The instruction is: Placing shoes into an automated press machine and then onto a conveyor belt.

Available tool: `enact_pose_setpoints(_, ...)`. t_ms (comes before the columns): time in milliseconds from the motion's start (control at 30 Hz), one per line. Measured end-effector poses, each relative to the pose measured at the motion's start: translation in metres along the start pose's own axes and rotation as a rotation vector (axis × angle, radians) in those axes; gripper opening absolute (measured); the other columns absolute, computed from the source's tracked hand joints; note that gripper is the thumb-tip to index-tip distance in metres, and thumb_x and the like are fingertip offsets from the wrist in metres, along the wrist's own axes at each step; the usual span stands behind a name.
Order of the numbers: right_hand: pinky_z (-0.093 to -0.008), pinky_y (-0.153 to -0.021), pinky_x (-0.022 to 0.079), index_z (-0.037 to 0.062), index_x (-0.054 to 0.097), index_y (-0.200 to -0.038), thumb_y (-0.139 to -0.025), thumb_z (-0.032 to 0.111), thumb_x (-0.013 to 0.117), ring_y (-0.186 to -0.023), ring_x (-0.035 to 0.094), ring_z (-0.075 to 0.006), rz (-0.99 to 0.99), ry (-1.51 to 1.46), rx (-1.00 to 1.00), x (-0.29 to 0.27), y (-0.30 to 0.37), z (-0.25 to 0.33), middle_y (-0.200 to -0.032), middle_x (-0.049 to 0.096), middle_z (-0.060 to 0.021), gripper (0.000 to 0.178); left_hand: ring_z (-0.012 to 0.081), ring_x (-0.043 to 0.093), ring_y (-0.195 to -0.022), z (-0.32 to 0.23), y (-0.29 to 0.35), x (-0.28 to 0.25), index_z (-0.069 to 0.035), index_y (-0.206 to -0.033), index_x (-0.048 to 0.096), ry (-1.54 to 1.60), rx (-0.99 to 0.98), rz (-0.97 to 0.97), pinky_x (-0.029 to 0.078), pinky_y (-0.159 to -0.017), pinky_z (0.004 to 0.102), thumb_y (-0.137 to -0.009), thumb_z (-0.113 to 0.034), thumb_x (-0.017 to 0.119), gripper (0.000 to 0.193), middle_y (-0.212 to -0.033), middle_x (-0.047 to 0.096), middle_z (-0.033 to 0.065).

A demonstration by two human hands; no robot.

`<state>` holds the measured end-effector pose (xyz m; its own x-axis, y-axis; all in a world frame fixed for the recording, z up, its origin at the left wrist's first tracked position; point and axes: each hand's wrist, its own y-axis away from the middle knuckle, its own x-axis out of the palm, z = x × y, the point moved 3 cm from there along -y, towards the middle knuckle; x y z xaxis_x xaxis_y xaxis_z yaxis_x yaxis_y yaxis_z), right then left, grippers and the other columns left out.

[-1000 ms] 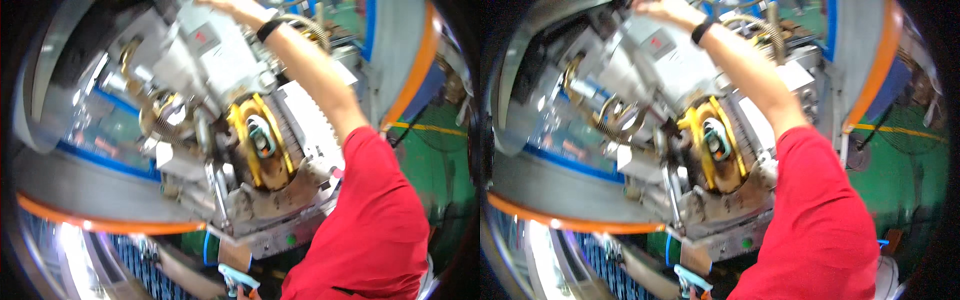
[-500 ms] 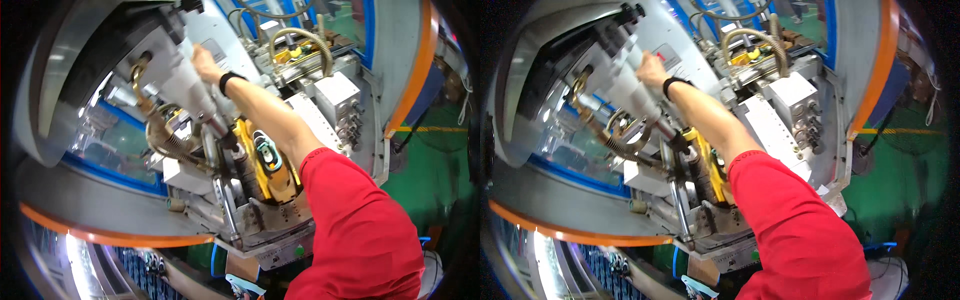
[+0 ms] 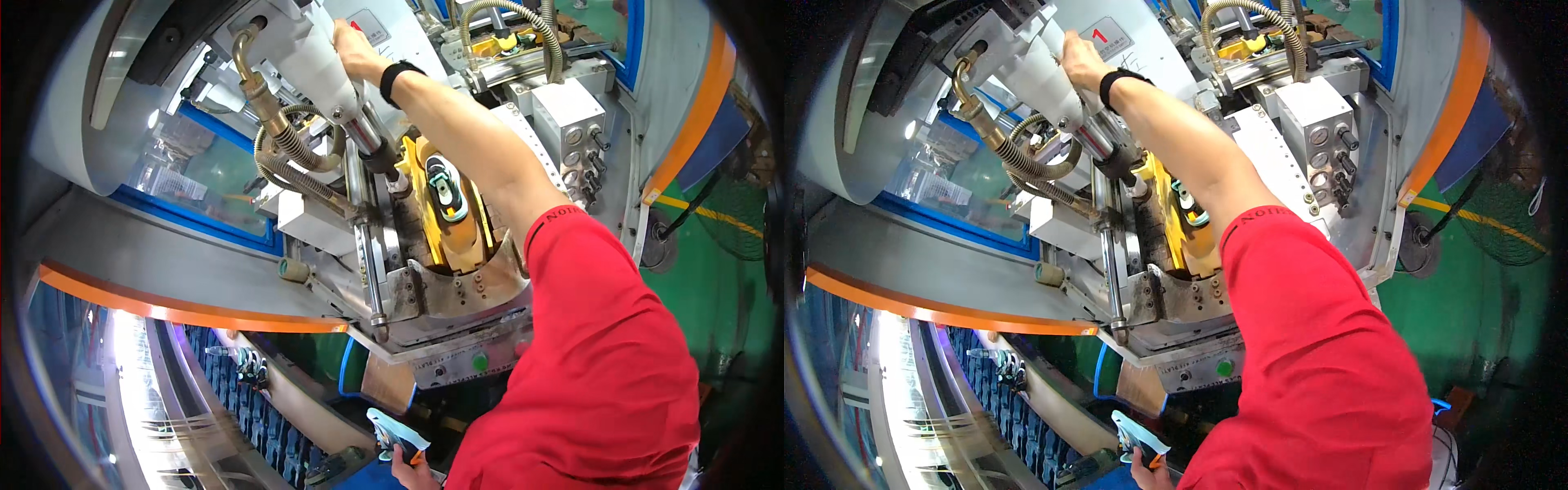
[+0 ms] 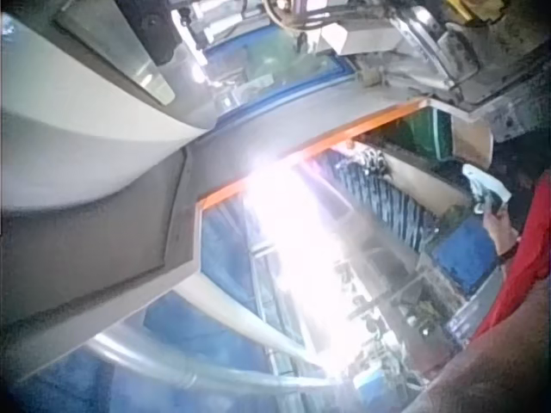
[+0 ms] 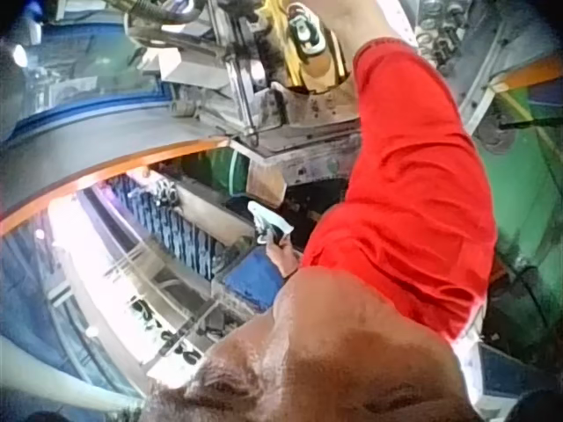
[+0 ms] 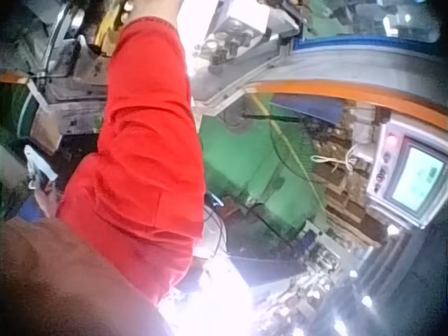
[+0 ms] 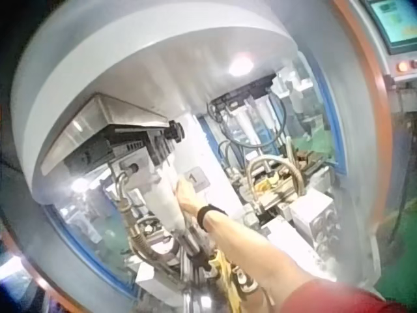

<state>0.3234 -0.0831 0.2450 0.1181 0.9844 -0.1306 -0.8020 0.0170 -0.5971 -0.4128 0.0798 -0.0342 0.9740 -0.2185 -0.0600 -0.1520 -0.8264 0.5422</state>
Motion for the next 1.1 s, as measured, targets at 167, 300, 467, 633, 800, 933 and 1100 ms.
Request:
enact_pose_setpoints(167,-0.0447,-0.090,0.050,-0.0081,0.053,-0.116,-0.067,0.035,0.080,-0.105,0.062,-0.0445,0.061,0.052,-0.122,-0.030,-0.002,0.014,-0.107,0.063,-0.0339,0.070,0.0137,0.044,-0.072,0.024,0.004,-0.029,0.007,-0.122,0.058,-0.373,0.217,0.158,0.040,-0.058,0.0258,-0.077,0.011,0.068,0.046,-0.089,0.051,0.0058)
enact_pose_setpoints(300,-0.0454,-0.091,0.050,-0.0055,0.059,-0.110,-0.070,0.031,0.078,-0.106,0.062,-0.0433,0.009,0.195,-0.017,-0.010,-0.002,-0.006,-0.106,0.064,-0.0314,0.058,0.0132,0.046,-0.075,0.003,0.040,0.001,0.010,-0.122,0.056,-0.472,0.295,0.178,0.041,-0.061,0.0260,-0.076,0.013,0.067,0.047,-0.092,0.053,0.0068)
enact_pose_setpoints(467,-0.0472,-0.091,0.050,-0.0055,0.059,-0.110,-0.072,0.033,0.075,-0.107,0.060,-0.0449,0.031,0.163,0.039,0.003,-0.025,-0.045,-0.109,0.062,-0.0326,0.056,0.0186,0.050,-0.078,0.009,0.030,0.010,0.012,-0.122,0.054,-0.297,0.275,0.200,0.045,-0.069,0.0308,-0.081,0.007,0.065,0.043,-0.095,0.058,0.0109)
enact_pose_setpoints(633,-0.0467,-0.088,0.051,-0.0054,0.064,-0.104,-0.071,0.038,0.077,-0.104,0.063,-0.0433,-0.058,0.054,0.042,0.023,-0.029,-0.039,-0.106,0.064,-0.0315,0.056,0.0202,0.050,-0.067,0.027,0.004,-0.040,0.004,-0.127,0.054,-0.569,0.411,0.214,0.045,-0.062,0.0327,-0.084,0.004,0.064,0.044,-0.078,0.056,0.0082)
enact_pose_setpoints(800,-0.0483,-0.086,0.052,-0.0070,0.063,-0.101,-0.073,0.018,0.067,-0.102,0.063,-0.0430,0.128,0.339,0.024,-0.037,-0.030,-0.037,-0.105,0.064,-0.0322,0.038,0.0124,0.043,-0.059,0.058,-0.022,-0.046,-0.007,-0.120,0.059,-0.251,0.080,0.259,0.037,-0.052,0.0304,-0.090,-0.008,0.064,0.031,-0.075,0.051,0.0039)
enact_pose_setpoints(933,-0.0463,-0.089,0.051,-0.0075,0.061,-0.099,-0.068,0.008,0.067,-0.103,0.062,-0.0439,-0.008,0.138,0.048,0.013,-0.021,-0.028,-0.104,0.063,-0.0320,0.034,0.0179,0.054,-0.077,0.010,0.002,-0.026,-0.002,-0.117,0.059,0.176,-0.222,0.440,0.047,-0.068,0.0317,-0.091,-0.013,0.064,0.028,-0.094,0.058,0.0081)
enact_pose_setpoints(1100,-0.0495,-0.089,0.050,-0.0060,0.055,-0.112,-0.067,0.021,0.078,-0.105,0.061,-0.0460,-0.003,0.106,0.124,0.005,-0.003,-0.027,-0.106,0.063,-0.0324,0.057,0.0245,0.059,-0.093,0.005,-0.006,0.020,-0.003,-0.120,0.057,0.072,-0.273,0.042,0.052,-0.085,0.0340,-0.094,-0.018,0.061,0.031,-0.107,0.061,0.0105)
